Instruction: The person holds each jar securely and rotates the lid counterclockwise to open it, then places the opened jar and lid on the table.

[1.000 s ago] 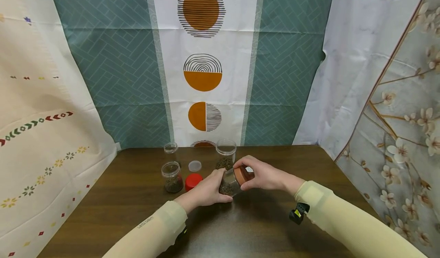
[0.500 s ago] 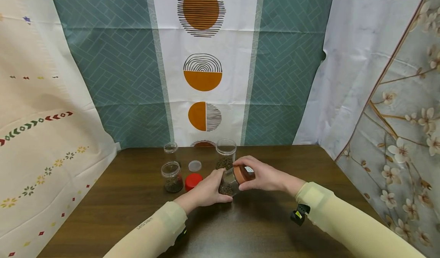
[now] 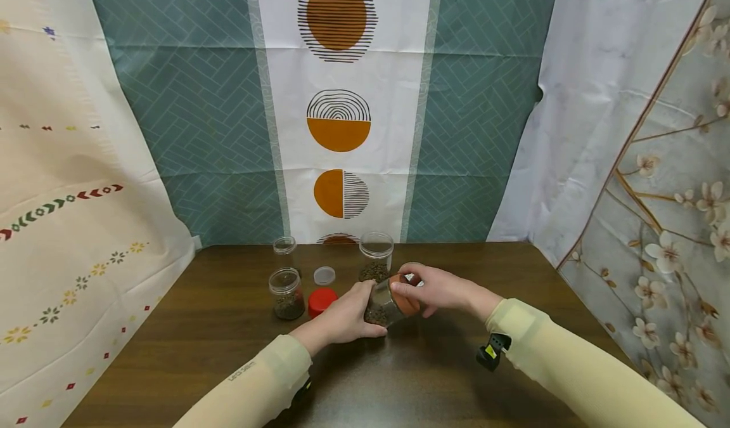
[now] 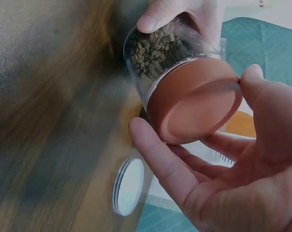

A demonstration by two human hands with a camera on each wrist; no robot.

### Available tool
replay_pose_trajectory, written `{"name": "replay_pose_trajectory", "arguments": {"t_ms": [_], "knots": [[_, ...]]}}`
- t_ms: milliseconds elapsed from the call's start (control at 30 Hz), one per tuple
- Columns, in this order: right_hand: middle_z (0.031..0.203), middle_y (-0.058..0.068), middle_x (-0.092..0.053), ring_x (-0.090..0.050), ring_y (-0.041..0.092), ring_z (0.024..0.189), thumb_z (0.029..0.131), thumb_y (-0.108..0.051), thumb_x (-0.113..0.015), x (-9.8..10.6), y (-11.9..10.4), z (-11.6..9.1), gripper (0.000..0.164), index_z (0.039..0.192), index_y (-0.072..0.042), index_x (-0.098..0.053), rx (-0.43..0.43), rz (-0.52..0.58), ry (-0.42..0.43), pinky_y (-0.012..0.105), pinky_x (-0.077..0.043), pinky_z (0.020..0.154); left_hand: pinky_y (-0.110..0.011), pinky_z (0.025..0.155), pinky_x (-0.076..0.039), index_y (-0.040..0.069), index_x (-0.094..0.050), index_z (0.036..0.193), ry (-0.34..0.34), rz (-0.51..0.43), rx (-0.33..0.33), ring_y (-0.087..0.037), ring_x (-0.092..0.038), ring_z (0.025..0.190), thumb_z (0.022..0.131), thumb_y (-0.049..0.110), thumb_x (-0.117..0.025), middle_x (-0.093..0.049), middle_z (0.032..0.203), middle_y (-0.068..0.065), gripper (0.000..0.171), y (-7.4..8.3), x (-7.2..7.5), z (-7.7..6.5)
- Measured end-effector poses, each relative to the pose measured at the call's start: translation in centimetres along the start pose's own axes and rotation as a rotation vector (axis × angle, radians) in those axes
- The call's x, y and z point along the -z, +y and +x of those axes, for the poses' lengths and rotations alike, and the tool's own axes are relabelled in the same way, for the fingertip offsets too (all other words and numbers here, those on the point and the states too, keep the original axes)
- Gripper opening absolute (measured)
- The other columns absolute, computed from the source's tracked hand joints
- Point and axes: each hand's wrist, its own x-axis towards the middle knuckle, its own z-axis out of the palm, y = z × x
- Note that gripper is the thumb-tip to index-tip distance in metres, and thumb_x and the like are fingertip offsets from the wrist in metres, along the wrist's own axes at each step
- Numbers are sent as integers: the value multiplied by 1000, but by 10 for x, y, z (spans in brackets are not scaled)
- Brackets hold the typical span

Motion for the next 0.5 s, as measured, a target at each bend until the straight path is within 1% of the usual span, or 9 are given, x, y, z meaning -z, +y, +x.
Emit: {"name": "replay_pose_trajectory", "arguments": {"t_ms": [167, 300, 400, 500], "knots": [[135, 16, -65, -73, 23, 93, 109, -47, -71, -1, 0, -1, 57, 150, -11, -58, 20, 2, 4, 48, -66, 77, -43, 94, -55, 0, -41, 160, -5, 0, 5, -22, -60, 112, 89, 41, -94, -57, 131, -9, 97, 0, 0, 0], [134, 15, -66, -73, 22, 95, 108, -42, -74, -1, 2, -1, 54, 148, -9, -59, 66, -2, 2, 42, -64, 78, -43, 94, -55, 0, -41, 160, -11, -2, 13, -23, -59, 112, 89, 41, -94, -56, 132, -9, 98, 1, 0, 0], [135, 15, -65, -72, 25, 106, 107, -37, -76, 0, 4, -1, 58, 152, -6, -57, 116, -27, 1, 40, -63, 80, -43, 95, -56, 0, -41, 160, -12, -3, 18, -23, -60, 113, 89, 42, -94, -56, 132, -9, 98, 1, 0, 0], [134, 14, -65, -68, 30, 118, 107, -33, -77, 1, 7, -1, 61, 155, -3, -54, 173, -69, 4, 40, -61, 86, -44, 95, -56, 1, -41, 160, -9, 3, 20, -23, -60, 113, 89, 42, -94, -56, 132, -9, 98, 2, 0, 0]]}}
